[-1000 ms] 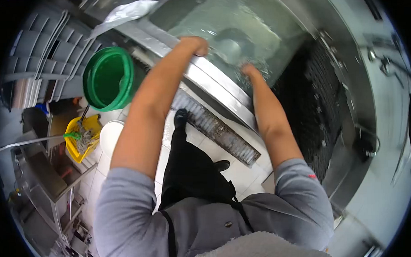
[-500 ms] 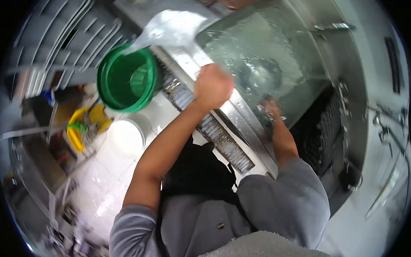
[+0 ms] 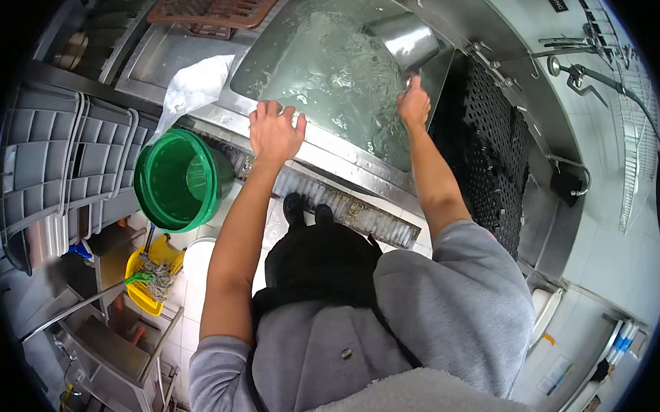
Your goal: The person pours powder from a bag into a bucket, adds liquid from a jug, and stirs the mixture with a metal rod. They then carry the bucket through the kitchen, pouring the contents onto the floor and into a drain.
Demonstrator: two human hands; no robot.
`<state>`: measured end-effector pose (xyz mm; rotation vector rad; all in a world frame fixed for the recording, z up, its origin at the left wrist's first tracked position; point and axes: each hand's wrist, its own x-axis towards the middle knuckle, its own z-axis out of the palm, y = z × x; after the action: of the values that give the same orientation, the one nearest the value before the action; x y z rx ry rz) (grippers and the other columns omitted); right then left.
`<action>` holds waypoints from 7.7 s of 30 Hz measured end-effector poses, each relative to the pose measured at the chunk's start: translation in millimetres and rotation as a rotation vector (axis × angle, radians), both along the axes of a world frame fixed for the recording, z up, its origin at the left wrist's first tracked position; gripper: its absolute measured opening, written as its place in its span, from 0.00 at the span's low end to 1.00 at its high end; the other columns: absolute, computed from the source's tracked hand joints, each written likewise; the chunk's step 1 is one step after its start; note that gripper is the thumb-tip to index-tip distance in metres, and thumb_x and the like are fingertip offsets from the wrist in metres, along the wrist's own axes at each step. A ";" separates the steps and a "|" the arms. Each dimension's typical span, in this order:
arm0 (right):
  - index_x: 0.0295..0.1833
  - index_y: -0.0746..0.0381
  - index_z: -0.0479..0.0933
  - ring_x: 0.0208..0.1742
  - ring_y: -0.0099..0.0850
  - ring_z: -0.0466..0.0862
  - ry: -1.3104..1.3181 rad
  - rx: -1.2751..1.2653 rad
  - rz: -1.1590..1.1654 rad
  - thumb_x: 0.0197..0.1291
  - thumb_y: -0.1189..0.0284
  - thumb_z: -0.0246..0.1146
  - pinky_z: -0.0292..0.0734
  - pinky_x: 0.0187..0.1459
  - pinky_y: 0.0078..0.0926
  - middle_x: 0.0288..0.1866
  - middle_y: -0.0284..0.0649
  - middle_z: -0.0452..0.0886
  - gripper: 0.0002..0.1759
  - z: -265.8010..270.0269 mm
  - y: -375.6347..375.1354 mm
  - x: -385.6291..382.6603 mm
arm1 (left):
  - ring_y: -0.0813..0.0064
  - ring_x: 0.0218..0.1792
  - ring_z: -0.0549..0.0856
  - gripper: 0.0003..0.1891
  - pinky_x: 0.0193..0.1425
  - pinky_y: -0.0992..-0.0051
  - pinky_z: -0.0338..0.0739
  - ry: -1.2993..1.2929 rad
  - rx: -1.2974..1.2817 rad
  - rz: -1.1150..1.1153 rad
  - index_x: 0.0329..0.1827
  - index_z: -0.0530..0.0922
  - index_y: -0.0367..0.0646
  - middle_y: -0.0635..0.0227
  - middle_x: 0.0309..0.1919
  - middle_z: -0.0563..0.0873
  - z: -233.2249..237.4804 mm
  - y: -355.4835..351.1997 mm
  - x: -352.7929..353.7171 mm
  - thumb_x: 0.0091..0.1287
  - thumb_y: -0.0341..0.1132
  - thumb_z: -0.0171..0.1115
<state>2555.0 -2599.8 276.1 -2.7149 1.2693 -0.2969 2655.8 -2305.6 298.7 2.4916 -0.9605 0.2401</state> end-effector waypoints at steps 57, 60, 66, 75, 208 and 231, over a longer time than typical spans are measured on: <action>0.30 0.70 0.74 0.25 0.36 0.79 0.635 0.928 1.095 0.46 0.72 0.57 0.73 0.28 0.32 0.23 0.47 0.77 0.10 -70.3 505.6 -92.2 | 0.67 0.23 0.77 0.21 0.25 0.64 0.68 0.849 -1.522 2.357 0.43 0.71 0.44 0.62 0.23 0.78 -175.7 182.1 -986.8 0.60 0.53 0.47; 0.38 0.68 0.75 0.35 0.39 0.80 0.560 0.525 1.148 0.46 0.69 0.57 0.73 0.36 0.34 0.33 0.49 0.78 0.15 -77.0 527.3 -114.0 | 0.66 0.24 0.78 0.22 0.28 0.66 0.73 1.002 -1.750 2.404 0.45 0.70 0.39 0.59 0.26 0.78 -212.5 118.3 -1050.5 0.62 0.50 0.45; 0.49 0.67 0.72 0.53 0.42 0.74 0.526 0.137 1.260 0.51 0.65 0.55 0.69 0.52 0.35 0.53 0.49 0.72 0.21 -15.8 549.3 -150.1 | 0.66 0.24 0.78 0.23 0.27 0.68 0.73 1.094 -1.900 2.384 0.46 0.70 0.37 0.57 0.26 0.78 -218.5 55.4 -1029.2 0.63 0.50 0.45; 0.54 0.81 0.54 0.43 0.48 0.78 -0.070 -0.205 1.413 0.52 0.72 0.53 0.75 0.43 0.37 0.44 0.60 0.73 0.29 20.9 506.4 -84.6 | 0.66 0.24 0.78 0.25 0.25 0.70 0.73 1.103 -1.800 2.231 0.47 0.70 0.36 0.55 0.28 0.78 -201.3 106.6 -928.6 0.63 0.51 0.44; 0.26 0.68 0.71 0.17 0.27 0.71 0.311 1.388 1.116 0.46 0.78 0.56 0.68 0.19 0.23 0.18 0.38 0.71 0.04 94.8 417.1 -81.1 | 0.76 0.21 0.76 0.22 0.23 0.76 0.68 1.093 -1.553 2.008 0.46 0.71 0.42 0.65 0.24 0.78 -199.6 214.9 -870.4 0.63 0.53 0.44; 0.57 0.66 0.52 0.41 0.54 0.76 -0.300 -0.313 1.206 0.52 0.69 0.53 0.72 0.41 0.48 0.42 0.57 0.74 0.28 192.4 325.1 -22.9 | 0.78 0.23 0.76 0.22 0.26 0.77 0.66 1.136 -1.369 1.906 0.47 0.71 0.45 0.69 0.23 0.77 -182.6 208.9 -743.1 0.62 0.53 0.44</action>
<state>2532.1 -2274.7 468.5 -2.9306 -0.5912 -0.7067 1912.7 -2096.7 116.1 0.9396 1.5881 -0.0452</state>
